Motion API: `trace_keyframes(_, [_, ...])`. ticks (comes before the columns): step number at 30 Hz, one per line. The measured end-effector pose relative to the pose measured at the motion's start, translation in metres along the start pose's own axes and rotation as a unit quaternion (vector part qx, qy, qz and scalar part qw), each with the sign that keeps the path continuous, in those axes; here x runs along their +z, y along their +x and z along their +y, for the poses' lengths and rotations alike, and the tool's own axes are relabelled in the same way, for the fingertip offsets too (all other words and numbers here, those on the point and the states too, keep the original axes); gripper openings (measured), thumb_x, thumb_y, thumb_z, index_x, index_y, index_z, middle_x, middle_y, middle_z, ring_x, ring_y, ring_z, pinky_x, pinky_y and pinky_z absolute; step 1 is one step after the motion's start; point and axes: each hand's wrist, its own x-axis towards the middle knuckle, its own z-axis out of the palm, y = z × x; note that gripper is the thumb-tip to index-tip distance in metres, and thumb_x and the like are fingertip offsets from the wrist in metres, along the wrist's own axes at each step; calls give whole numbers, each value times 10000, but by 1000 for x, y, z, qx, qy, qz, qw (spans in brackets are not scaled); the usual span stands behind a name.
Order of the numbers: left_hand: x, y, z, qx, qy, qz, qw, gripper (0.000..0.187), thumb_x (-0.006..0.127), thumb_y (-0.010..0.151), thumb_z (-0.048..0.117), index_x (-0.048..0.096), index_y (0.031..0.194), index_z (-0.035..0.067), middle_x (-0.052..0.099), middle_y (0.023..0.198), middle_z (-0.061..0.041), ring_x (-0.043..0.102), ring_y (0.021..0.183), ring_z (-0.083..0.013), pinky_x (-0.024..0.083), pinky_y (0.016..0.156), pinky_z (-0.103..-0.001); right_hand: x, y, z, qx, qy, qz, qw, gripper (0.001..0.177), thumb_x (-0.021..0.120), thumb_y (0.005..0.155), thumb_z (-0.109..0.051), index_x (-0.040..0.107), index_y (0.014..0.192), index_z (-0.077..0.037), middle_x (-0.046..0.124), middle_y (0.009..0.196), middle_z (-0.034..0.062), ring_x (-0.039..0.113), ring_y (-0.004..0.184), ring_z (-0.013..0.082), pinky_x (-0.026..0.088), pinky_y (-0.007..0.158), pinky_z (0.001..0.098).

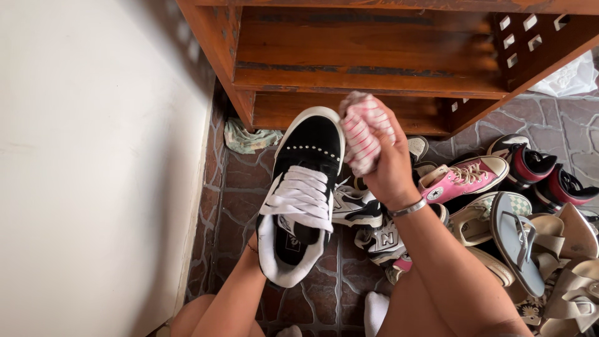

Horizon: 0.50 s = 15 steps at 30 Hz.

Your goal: The person sits on the floor and wipes a pair of black and white sneakers with a cloth. They clean the exterior and interior of the shoes, then place them on a wooden shoe rack. The person then picks up a pair of white and black sneakers and wipes them with the cloth.

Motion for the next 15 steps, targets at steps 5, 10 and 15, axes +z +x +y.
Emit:
trace_keyframes(5, [-7, 5, 3, -3, -3, -11, 1000, 434, 328, 1108, 284, 672, 1131, 21, 723, 1149, -97, 726, 1085, -147, 615, 967, -264, -20, 9, -3, -22, 139, -86, 986, 390, 512, 1174, -278, 540, 1461, -15, 671, 1175, 193, 701, 854, 191, 565, 563, 245])
trace_keyframes(10, [-19, 25, 19, -14, -47, -10, 999, 490, 326, 1064, 276, 674, 1056, -67, 723, 1063, -152, 717, 1045, -172, 614, 936, -298, -22, 1, 3, -102, -231, -19, 967, 447, 573, 924, -56, 594, 1370, -61, 674, 1170, 121, 692, 952, 197, 618, 829, 332])
trace_keyframes(15, [-21, 39, 25, -4, -65, 50, 997, 488, 371, 1039, 313, 711, 1000, -35, 756, 973, -146, 754, 953, -193, 633, 905, -325, 0, -18, 15, -211, -393, -152, 882, 339, 612, 931, 17, 591, 1267, -24, 589, 1322, 101, 604, 1174, 169, 521, 1013, 313])
